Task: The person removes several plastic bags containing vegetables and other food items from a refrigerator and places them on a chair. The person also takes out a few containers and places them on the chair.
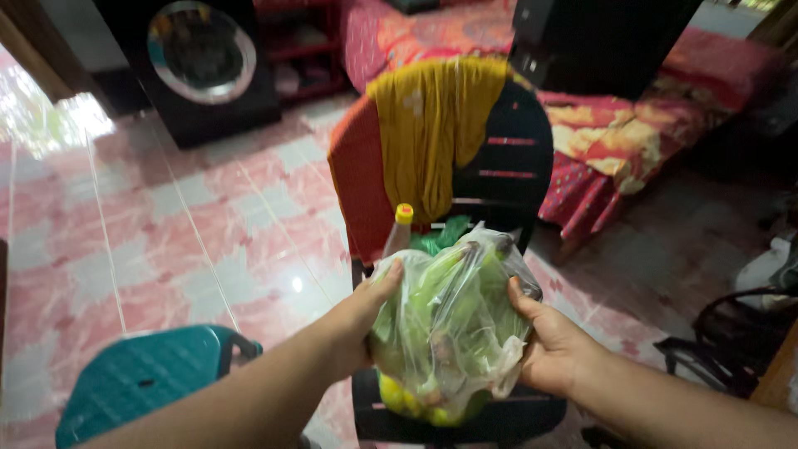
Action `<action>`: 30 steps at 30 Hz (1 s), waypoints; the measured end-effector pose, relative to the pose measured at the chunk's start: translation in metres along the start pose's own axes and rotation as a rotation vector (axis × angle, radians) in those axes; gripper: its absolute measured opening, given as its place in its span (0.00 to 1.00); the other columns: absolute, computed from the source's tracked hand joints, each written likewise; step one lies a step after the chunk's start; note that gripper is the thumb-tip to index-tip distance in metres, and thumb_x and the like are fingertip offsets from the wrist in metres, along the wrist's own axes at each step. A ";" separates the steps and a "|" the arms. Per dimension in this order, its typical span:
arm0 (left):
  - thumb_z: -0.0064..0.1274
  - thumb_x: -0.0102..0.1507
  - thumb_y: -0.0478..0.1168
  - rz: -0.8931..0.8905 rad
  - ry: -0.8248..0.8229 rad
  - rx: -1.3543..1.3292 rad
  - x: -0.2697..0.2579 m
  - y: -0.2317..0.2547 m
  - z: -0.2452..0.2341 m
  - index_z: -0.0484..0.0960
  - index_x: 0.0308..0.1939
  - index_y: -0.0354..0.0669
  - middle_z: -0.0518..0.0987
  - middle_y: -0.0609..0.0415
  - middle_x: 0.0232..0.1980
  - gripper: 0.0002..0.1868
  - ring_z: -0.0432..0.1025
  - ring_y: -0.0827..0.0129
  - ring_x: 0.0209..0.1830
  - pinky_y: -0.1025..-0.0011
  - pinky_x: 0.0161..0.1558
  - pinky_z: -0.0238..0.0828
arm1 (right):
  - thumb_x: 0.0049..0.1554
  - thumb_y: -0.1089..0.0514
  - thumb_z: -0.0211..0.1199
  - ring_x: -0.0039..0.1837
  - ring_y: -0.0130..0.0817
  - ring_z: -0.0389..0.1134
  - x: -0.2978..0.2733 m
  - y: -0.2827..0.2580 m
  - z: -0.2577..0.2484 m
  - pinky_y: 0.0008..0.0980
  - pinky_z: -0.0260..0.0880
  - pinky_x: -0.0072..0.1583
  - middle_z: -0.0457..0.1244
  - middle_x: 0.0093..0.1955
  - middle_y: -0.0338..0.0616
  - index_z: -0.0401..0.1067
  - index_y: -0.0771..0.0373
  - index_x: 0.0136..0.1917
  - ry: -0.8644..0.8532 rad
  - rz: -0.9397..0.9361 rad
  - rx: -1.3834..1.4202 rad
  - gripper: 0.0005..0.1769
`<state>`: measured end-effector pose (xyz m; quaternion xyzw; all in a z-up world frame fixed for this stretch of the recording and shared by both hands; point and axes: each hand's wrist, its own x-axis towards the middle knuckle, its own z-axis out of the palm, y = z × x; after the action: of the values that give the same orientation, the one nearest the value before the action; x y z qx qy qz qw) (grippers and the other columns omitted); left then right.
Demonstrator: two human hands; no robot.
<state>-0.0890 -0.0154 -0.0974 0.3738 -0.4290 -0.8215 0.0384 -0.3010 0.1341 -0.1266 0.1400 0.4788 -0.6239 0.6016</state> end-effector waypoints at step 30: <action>0.40 0.66 0.70 -0.356 0.365 0.250 0.144 -0.041 -0.005 0.70 0.69 0.63 0.79 0.48 0.62 0.33 0.76 0.52 0.59 0.46 0.58 0.74 | 0.62 0.53 0.59 0.66 0.45 0.70 0.149 -0.035 -0.092 0.58 0.69 0.68 0.68 0.63 0.48 0.71 0.63 0.60 0.338 0.218 -0.487 0.17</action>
<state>-0.1791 -0.0481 -0.2133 0.5870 -0.4405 -0.6750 -0.0764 -0.4043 0.1064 -0.2698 0.1440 0.6897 -0.3905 0.5925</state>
